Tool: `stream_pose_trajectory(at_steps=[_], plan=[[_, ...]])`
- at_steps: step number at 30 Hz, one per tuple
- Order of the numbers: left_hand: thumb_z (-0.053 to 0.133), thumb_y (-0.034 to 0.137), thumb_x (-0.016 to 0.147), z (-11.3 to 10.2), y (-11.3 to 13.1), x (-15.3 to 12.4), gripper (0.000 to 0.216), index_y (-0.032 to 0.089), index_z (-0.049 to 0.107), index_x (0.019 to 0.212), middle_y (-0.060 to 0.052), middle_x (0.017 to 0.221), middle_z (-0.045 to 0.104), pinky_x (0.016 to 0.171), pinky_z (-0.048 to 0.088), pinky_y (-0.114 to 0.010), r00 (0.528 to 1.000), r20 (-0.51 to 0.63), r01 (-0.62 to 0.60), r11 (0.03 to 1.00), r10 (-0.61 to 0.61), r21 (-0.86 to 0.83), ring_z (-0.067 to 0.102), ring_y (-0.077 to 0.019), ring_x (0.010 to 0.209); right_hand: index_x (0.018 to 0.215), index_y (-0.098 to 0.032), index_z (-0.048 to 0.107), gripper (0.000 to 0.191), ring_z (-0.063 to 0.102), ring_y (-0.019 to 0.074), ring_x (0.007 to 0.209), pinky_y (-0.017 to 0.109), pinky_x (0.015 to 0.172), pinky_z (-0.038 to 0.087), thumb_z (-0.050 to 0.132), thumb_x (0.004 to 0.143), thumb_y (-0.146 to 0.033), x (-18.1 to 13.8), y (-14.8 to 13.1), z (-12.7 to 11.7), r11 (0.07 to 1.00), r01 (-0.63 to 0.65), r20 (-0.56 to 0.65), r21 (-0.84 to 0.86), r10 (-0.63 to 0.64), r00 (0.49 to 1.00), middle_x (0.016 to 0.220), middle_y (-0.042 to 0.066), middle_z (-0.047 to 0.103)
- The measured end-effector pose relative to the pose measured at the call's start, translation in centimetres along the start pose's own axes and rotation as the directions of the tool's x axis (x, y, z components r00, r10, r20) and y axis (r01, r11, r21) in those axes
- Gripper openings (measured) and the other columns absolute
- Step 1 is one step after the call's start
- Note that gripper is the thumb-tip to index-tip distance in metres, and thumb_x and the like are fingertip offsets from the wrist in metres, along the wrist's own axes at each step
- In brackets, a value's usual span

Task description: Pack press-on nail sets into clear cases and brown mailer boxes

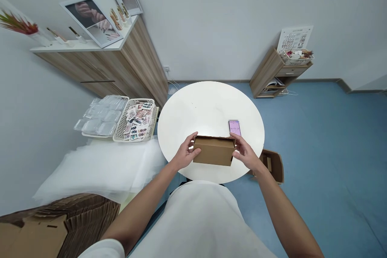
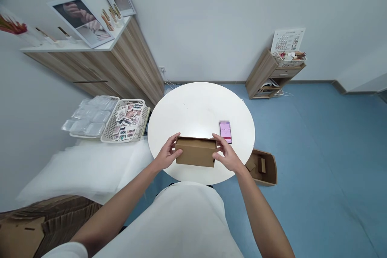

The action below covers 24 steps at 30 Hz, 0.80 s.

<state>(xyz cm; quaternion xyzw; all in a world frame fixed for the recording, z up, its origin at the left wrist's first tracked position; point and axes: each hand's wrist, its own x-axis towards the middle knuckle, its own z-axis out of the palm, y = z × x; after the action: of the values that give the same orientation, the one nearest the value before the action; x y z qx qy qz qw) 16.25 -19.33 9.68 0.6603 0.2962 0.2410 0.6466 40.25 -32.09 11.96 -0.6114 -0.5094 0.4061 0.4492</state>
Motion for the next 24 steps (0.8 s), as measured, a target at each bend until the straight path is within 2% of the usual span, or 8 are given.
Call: stream_pose_trajectory(at_steps=[3, 10, 13, 16, 18, 20, 22, 24], plan=[[0.056, 0.036, 0.077, -0.5, 0.1, 0.3, 0.052, 0.027, 0.037, 0.124, -0.009, 0.117, 0.043, 0.071, 0.050, -0.026, 1.000, -0.003, -0.015, 1.000, 0.015, 0.005, 0.051, -0.0137, 0.090, 0.130, -0.029, 0.034, 0.068, 0.047, 0.0230, 0.110, 0.038, 0.085, 0.045, 0.063, 0.070, -0.041, 0.1, -0.5, -0.3, 1.000, 0.012, 0.032, -0.015, -0.011, 0.999, 0.128, 0.008, 0.045], [0.060, 0.033, 0.075, -1.3, -0.8, 0.8, 0.037, 0.021, 0.047, 0.107, -0.008, 0.108, 0.053, 0.077, 0.049, -0.032, 0.999, 0.014, -0.048, 0.999, 0.048, 0.012, 0.057, -0.0157, 0.089, 0.114, -0.029, 0.051, 0.039, 0.046, 0.0223, 0.114, 0.041, 0.090, 0.044, 0.059, 0.076, -0.032, 0.8, 0.6, 0.2, 0.996, 0.085, -0.001, -0.020, -0.085, 0.996, 0.124, 0.007, 0.049], [0.061, 0.034, 0.074, -1.2, -1.0, 0.8, 0.036, 0.021, 0.049, 0.106, -0.011, 0.120, 0.049, 0.087, 0.044, -0.037, 0.997, -0.006, -0.076, 0.997, 0.076, 0.030, 0.053, -0.0198, 0.104, 0.108, -0.027, 0.054, 0.032, 0.051, 0.0228, 0.107, 0.041, 0.083, 0.049, 0.059, 0.076, -0.029, 1.1, 1.1, 0.6, 0.979, 0.159, -0.013, -0.130, -0.162, 0.987, 0.116, 0.008, 0.054], [0.060, 0.036, 0.074, -1.0, -1.0, 0.4, 0.045, 0.024, 0.045, 0.114, -0.012, 0.134, 0.038, 0.096, 0.037, -0.040, 0.998, -0.035, -0.060, 0.998, 0.060, 0.003, 0.038, -0.0229, 0.122, 0.100, -0.026, 0.057, 0.023, 0.055, 0.0226, 0.101, 0.041, 0.077, 0.052, 0.057, 0.077, -0.025, 1.3, 1.2, 1.1, 0.912, 0.266, -0.027, -0.311, -0.288, 0.957, 0.112, 0.009, 0.055], [0.063, 0.037, 0.071, -1.1, -0.8, 0.1, 0.063, 0.030, 0.034, 0.126, -0.009, 0.143, 0.023, 0.099, 0.032, -0.041, 0.998, -0.062, -0.003, 0.996, -0.002, -0.086, 0.027, -0.0235, 0.129, 0.098, -0.025, 0.057, 0.020, 0.055, 0.0218, 0.101, 0.040, 0.077, 0.053, 0.054, 0.079, -0.020, 1.4, 1.1, 1.5, 0.847, 0.345, -0.027, -0.404, -0.388, 0.921, 0.114, 0.009, 0.054], [0.063, 0.044, 0.071, -1.5, -0.6, 0.2, 0.075, 0.034, 0.022, 0.133, -0.008, 0.146, 0.013, 0.099, 0.032, -0.042, 0.988, -0.063, 0.124, 0.960, -0.144, -0.249, 0.023, -0.0248, 0.130, 0.099, -0.025, 0.057, 0.021, 0.054, 0.0213, 0.106, 0.040, 0.081, 0.052, 0.051, 0.080, -0.016, 1.6, 1.0, 1.9, 0.780, 0.420, -0.005, -0.463, -0.476, 0.879, 0.116, 0.010, 0.053], [0.051, 0.058, 0.073, -2.3, -0.4, 0.6, 0.073, 0.031, 0.022, 0.134, -0.011, 0.144, 0.020, 0.095, 0.036, -0.045, 0.938, 0.010, 0.318, 0.846, -0.347, -0.428, 0.032, -0.0275, 0.126, 0.099, -0.025, 0.057, 0.023, 0.051, 0.0212, 0.110, 0.044, 0.088, 0.049, 0.049, 0.081, -0.013, 1.6, 1.1, 2.4, 0.730, 0.482, 0.037, -0.485, -0.533, 0.845, 0.115, 0.009, 0.055], [0.036, 0.068, 0.074, -3.1, -0.3, 1.1, 0.072, 0.023, 0.034, 0.130, -0.016, 0.134, 0.039, 0.089, 0.041, -0.047, 0.853, 0.140, 0.498, 0.702, -0.503, -0.509, 0.044, -0.0288, 0.117, 0.098, -0.026, 0.058, 0.022, 0.050, 0.0213, 0.113, 0.049, 0.094, 0.045, 0.049, 0.082, -0.014, 1.5, 1.4, 2.9, 0.721, 0.511, 0.075, -0.468, -0.544, 0.836, 0.112, 0.006, 0.058]])
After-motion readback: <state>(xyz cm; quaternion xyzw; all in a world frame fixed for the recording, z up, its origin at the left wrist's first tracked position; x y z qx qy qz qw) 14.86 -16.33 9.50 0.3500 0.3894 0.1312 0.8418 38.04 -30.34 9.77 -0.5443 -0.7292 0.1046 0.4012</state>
